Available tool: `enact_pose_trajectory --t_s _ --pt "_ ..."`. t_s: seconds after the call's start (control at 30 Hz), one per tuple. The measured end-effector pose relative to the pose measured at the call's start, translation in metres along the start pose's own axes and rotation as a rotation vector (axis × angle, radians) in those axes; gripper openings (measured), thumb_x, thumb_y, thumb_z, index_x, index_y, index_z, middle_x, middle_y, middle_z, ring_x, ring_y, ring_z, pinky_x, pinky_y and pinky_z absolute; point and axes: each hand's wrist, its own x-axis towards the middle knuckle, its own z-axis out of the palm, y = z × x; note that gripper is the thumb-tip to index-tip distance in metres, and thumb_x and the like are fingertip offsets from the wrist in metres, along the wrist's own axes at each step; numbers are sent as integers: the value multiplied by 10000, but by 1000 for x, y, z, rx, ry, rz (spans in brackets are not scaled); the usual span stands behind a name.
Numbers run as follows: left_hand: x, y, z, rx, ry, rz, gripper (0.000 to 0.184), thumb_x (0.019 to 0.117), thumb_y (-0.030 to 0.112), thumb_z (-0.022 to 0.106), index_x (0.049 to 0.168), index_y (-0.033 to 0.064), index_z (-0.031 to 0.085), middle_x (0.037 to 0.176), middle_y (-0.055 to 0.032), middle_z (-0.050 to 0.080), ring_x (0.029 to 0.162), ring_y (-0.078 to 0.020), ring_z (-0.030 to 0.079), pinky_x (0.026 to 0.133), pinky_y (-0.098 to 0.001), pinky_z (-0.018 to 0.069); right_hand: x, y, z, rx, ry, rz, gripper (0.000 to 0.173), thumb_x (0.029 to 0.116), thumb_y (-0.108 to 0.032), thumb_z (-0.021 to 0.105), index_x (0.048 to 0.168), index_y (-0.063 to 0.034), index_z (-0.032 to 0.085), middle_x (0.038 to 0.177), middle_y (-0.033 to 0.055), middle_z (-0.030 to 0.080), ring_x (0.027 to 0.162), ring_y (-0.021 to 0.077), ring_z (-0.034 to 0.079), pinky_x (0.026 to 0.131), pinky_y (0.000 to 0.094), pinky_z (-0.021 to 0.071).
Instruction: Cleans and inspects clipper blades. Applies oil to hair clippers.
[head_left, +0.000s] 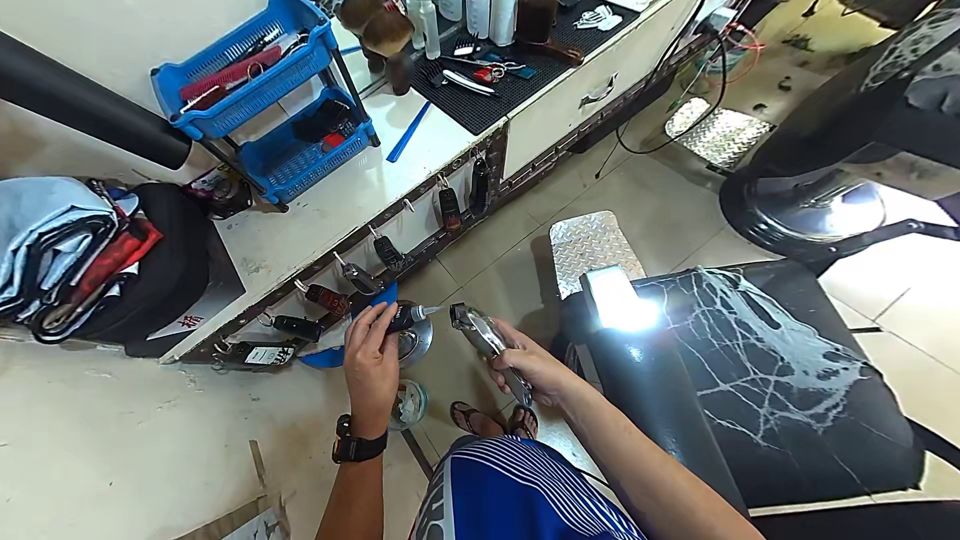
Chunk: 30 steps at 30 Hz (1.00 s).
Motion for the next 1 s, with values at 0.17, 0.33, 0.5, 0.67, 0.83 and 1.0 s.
enact_pose_trajectory --t_s 0.17,0.33,0.5,0.67,0.83,1.0 --pt "-11 -10 -11 -327 -5 -141 335 945 107 703 1275 55 708 1347 -101 656 1273 -202 610 1070 -380 529 5 6 -5 56 -35 -19 732 835 -123 620 1506 -133 328 938 67 591 558 107 568 475 236 514" --pt "-24 -13 -27 -482 21 -161 355 942 73 695 1268 -66 664 1334 -191 640 1225 -235 642 1008 -357 572 11 8 -12 180 -85 -49 664 836 -122 639 1441 -128 364 925 65 596 561 97 574 473 218 508" --pt "-32 -13 -45 -546 50 -277 397 929 51 684 1300 -79 634 1348 -183 632 1210 -207 649 1001 -317 570 16 7 -16 270 -86 -24 595 895 -305 699 1387 -165 394 884 33 589 539 76 563 455 193 496" --pt "-34 -18 -56 -583 89 -308 414 928 58 681 1313 -81 620 1358 -165 629 1199 -188 652 997 -301 567 23 7 -13 269 -81 -36 600 848 -167 673 1377 -144 391 870 45 581 520 84 558 442 205 493" --pt "-31 -23 -64 -601 99 -319 429 940 97 683 1326 -76 615 1371 -159 624 1197 -185 653 989 -291 569 27 5 -7 248 -105 -44 627 849 -177 692 1396 -139 388 895 50 587 537 86 567 455 204 500" --pt "-26 -29 -70 -659 125 -299 418 931 78 689 1315 -72 624 1350 -151 639 1197 -197 656 987 -305 576 31 5 -6 271 -165 -82 706 821 -189 744 1416 -152 365 953 58 602 583 98 591 480 213 509"
